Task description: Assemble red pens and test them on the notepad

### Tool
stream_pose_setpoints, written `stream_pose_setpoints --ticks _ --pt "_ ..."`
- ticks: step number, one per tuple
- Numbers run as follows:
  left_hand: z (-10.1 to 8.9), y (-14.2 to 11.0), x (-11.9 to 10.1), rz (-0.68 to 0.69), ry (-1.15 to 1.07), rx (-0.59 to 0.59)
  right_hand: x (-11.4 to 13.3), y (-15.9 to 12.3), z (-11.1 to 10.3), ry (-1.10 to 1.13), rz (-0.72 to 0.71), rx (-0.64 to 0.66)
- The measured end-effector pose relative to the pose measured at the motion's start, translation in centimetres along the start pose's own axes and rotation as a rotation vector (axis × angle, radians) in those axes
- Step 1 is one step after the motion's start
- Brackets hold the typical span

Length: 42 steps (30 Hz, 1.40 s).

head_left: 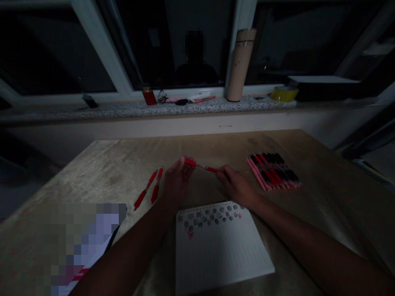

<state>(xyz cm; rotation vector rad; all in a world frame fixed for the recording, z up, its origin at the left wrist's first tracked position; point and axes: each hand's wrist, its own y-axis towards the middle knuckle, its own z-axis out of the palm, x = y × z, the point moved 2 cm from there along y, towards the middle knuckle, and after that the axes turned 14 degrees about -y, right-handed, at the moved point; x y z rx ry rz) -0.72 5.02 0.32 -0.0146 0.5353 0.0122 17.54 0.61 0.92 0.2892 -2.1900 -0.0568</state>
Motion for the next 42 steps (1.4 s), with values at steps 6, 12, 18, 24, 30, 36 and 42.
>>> stream_pose_setpoints --ticks 6,12,18,24,30,36,42 --pt "0.6 -0.5 0.2 -0.04 0.002 0.029 -0.2 0.0 0.0 0.028 0.012 0.006" --pt "0.5 -0.6 0.3 -0.031 0.033 0.05 -0.1 0.4 0.5 0.635 0.364 0.399" --pt "0.1 -0.4 0.3 -0.009 0.041 0.046 -0.2 0.0 -0.7 -0.134 -0.08 -0.109" --pt "0.6 -0.8 0.7 -0.049 0.039 0.087 -0.2 0.4 -0.1 0.291 0.208 0.215" --pt "0.5 -0.7 0.5 -0.03 0.039 0.069 -0.2 0.4 -0.1 0.234 0.17 0.1" --pt "0.4 -0.5 0.3 -0.045 0.012 0.055 -0.1 -0.1 0.1 0.071 0.027 0.035" --pt "0.6 -0.6 0.3 -0.063 0.01 0.072 0.1 0.1 0.7 0.788 0.333 0.495"
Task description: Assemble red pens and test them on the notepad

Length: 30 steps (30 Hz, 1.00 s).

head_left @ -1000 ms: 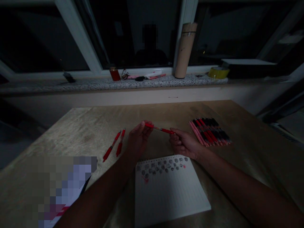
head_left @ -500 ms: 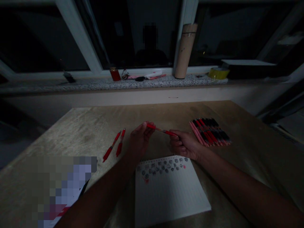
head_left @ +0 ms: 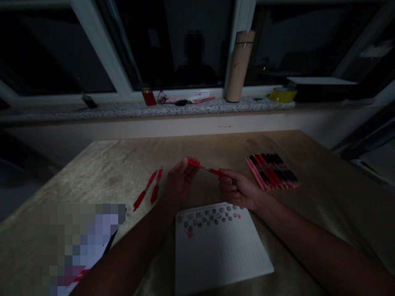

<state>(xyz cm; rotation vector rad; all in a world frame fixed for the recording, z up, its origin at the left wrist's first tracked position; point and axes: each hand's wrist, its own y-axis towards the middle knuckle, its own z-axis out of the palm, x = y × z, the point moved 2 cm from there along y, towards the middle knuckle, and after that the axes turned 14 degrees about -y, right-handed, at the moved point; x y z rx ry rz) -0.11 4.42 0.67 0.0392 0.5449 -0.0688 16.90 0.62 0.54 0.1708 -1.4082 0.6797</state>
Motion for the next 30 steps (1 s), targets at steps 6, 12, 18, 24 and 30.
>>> stream_pose_setpoints --ticks 6,12,18,24,30 --pt "-0.4 0.0 0.1 0.019 0.022 -0.06 0.5 -0.6 -0.9 -0.757 -0.432 -0.571" --pt "0.0 0.0 0.0 0.009 0.002 -0.001 0.4 -0.4 -0.3 -0.529 -0.349 -0.447" --pt "0.2 -0.6 0.6 -0.01 0.233 0.064 0.5 0.3 -1.5 0.022 -0.413 -0.602" --pt "1.1 -2.1 1.5 -0.024 0.783 0.184 0.9 0.3 -1.9 0.592 -0.367 -0.52" --pt "1.4 -3.3 2.3 -0.012 1.067 0.536 1.7 -1.0 -2.5 0.579 -0.433 -0.463"
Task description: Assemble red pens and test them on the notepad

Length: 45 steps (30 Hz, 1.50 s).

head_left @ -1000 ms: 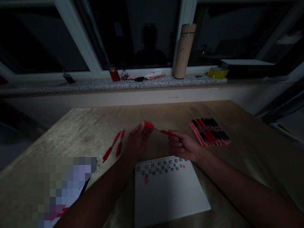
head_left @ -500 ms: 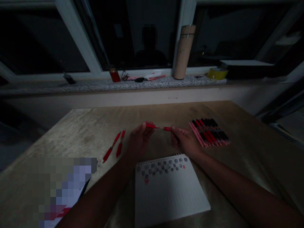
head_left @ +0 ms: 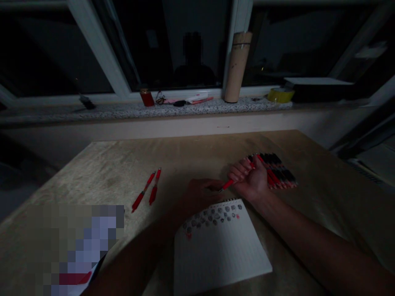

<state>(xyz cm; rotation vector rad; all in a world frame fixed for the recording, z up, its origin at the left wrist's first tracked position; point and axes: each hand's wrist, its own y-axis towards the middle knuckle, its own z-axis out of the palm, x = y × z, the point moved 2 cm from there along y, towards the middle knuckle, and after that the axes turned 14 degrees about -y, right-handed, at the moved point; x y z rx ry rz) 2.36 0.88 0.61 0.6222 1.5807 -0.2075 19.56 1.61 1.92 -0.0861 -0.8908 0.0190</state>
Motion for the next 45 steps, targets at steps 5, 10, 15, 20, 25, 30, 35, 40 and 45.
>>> stream_pose_setpoints --ticks 5,10,15,20,25,30,35,40,45 --pt "-0.2 -0.1 0.2 0.031 0.052 -0.015 0.8 0.2 -0.5 0.062 0.008 0.01" --pt "-0.1 0.0 0.1 0.036 0.108 0.024 0.8 0.1 -0.4 0.029 -0.02 0.041" --pt "0.0 0.0 0.0 0.063 0.189 0.051 0.7 0.1 -0.4 0.032 -0.03 0.069" --pt "0.0 -0.1 -0.3 0.094 0.275 0.113 0.5 0.1 -0.6 0.042 -0.031 0.087" --pt "0.1 -0.3 -0.4 0.151 0.354 0.172 0.5 0.0 -0.2 0.108 0.007 0.09" --pt "0.6 -0.3 -0.6 0.238 0.477 0.231 0.4 -0.2 0.4 0.183 0.045 0.093" --pt "0.8 -0.3 -0.5 0.311 0.577 0.246 -0.1 -0.4 0.6 0.152 0.056 0.107" --pt "0.9 -0.2 -0.4 0.226 0.671 0.265 -0.4 -0.4 0.8 0.156 0.064 0.158" --pt "1.0 -0.2 -0.5 0.211 0.722 0.292 -0.4 -0.3 0.7 0.188 0.07 0.176"
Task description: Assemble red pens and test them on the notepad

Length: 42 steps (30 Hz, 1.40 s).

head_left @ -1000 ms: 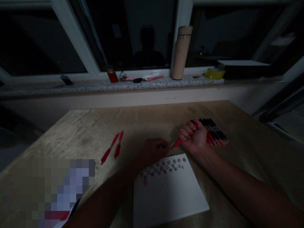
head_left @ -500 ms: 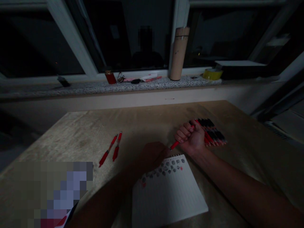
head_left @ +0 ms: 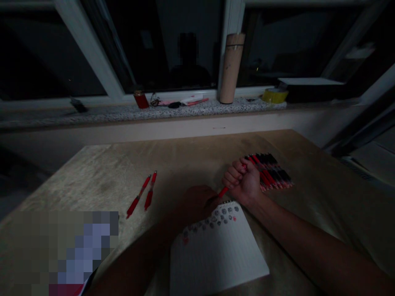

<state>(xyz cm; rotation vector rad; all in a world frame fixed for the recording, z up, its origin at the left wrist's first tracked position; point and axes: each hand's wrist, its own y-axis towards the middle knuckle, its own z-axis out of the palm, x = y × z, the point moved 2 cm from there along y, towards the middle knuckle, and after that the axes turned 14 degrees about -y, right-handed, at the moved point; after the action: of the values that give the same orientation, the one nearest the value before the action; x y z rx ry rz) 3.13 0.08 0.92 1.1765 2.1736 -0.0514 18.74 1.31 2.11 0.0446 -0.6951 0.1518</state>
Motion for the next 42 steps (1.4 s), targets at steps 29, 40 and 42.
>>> stream_pose_setpoints --ticks 29,40,42 --pt "-1.6 -1.2 3.7 -0.168 -0.129 0.059 -7.6 -5.9 2.0 -1.358 -0.115 0.21" --pt "-1.5 -1.2 3.2 -0.129 -0.16 -0.007 -7.9 -6.2 2.9 -1.404 -0.363 0.31" --pt "-1.6 -1.2 3.1 -0.121 -0.167 -0.01 -7.9 -6.2 2.6 -1.427 -0.348 0.314"
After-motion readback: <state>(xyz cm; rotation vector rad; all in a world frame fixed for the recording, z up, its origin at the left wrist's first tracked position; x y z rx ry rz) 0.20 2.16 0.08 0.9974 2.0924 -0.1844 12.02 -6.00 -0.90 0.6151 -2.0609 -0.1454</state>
